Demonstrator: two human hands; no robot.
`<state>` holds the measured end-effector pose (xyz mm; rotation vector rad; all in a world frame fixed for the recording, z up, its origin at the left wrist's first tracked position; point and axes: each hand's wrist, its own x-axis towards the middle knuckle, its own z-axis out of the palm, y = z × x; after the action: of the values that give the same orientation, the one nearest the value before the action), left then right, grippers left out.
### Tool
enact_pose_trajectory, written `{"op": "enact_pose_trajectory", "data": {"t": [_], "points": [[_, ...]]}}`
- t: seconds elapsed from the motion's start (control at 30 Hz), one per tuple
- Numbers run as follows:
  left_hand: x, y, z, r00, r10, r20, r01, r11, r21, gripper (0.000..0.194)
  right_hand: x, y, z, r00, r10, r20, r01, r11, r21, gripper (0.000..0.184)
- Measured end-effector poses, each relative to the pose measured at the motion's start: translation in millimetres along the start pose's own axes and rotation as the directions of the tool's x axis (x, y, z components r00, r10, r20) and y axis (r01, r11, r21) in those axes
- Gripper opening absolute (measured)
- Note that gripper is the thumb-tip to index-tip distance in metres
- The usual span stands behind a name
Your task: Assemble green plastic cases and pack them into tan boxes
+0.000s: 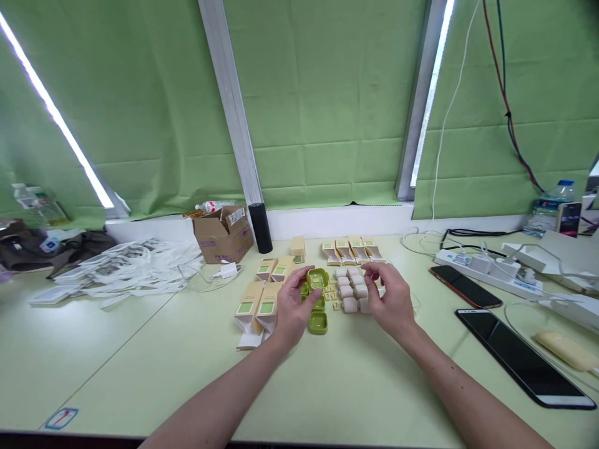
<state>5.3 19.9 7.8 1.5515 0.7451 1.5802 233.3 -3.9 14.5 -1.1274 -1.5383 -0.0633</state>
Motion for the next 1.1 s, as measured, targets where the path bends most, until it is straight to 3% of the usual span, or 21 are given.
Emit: {"op": "enact_pose_trajectory", "data": {"t": [0.17, 0.33, 0.53, 0.77, 1.1], "points": [[-1, 3, 1.0, 0.999, 0.019, 0.042, -0.017, 0.999, -0.04, 0.055, -10, -7, 8, 0.993, -0.078, 0.085, 0.075, 0.996, 0.047, 0.019], [-2, 5, 3.3, 0.997, 0.015, 0.072, -0.011, 0.998, -0.059, 0.052, -19, -8, 17, 0.947, -0.24, 0.212, 0.213, 0.966, 0.144, 0.028], [-2, 3, 5.6, 0.999, 0.019, 0.042, -0.017, 0.999, -0.047, 0.052, -21, -10, 18, 0.934, -0.294, 0.205, 0.239, 0.937, 0.256, 0.051], [-2, 6, 5.9, 0.999, 0.016, 0.047, -0.016, 1.0, -0.005, 0.053, -24, -11, 20, 0.926, -0.314, 0.207, 0.259, 0.932, 0.255, 0.056], [-5, 6, 4.4, 0.991, -0.012, 0.137, -0.023, 0.969, 0.248, 0.06, -25, -22, 15, 0.907, -0.354, 0.227, 0.297, 0.922, 0.249, 0.078]]}}
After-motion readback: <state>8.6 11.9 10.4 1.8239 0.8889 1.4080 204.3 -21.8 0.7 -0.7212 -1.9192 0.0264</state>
